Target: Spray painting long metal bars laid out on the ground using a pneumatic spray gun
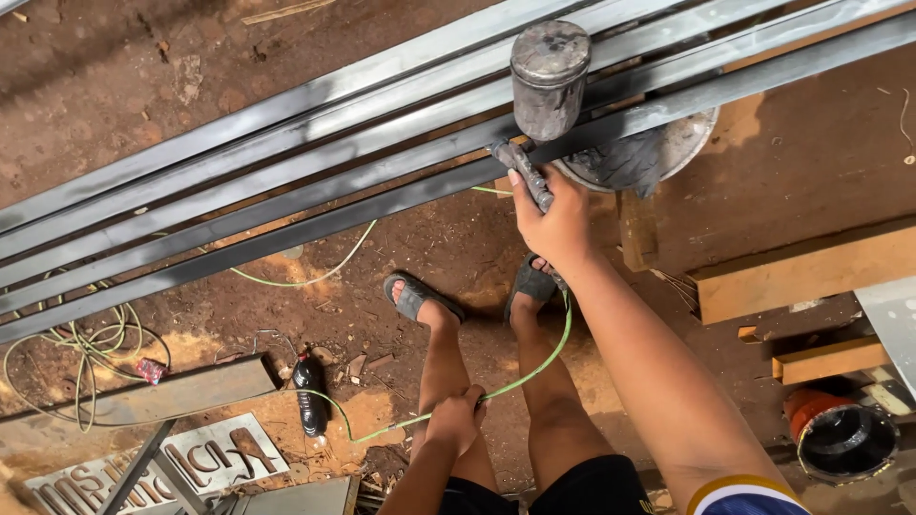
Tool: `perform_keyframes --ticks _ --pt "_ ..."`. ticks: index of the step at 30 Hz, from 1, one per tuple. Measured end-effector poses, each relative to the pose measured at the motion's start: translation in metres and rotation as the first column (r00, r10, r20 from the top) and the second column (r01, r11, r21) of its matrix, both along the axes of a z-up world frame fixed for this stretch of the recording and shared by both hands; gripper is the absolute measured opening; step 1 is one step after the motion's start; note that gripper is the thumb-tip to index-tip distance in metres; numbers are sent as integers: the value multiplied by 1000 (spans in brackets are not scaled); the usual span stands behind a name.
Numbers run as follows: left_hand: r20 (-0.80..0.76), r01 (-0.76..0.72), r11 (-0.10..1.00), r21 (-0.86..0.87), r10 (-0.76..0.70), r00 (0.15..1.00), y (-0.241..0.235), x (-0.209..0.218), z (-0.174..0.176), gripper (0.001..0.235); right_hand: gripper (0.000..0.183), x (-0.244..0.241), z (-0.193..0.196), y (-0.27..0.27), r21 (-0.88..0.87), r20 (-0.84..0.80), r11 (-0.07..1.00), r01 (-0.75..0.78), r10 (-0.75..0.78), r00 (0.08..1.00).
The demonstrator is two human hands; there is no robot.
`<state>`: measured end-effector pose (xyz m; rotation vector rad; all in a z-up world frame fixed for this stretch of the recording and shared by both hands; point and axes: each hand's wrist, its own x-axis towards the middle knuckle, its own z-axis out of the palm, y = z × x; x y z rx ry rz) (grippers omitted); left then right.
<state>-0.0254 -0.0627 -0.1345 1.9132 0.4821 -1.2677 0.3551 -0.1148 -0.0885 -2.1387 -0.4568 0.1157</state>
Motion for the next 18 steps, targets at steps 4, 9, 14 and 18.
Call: perform_keyframes --ticks 4,9,14,18 --pt "77 10 999 34 -13 997 -11 4 -5 17 29 14 6 -25 -173 -72 984 38 -51 996" --pt "64 19 998 52 -23 998 -20 17 2 18 24 33 6 -50 -40 64 995 91 -89 994" --pt "4 86 984 159 -88 996 -22 1 -2 17 25 50 2 -79 -91 28 986 139 -137 990" --pt "-116 146 967 207 -124 985 -12 -16 -1 31 23 65 5 -98 -50 71 993 110 -106 992"
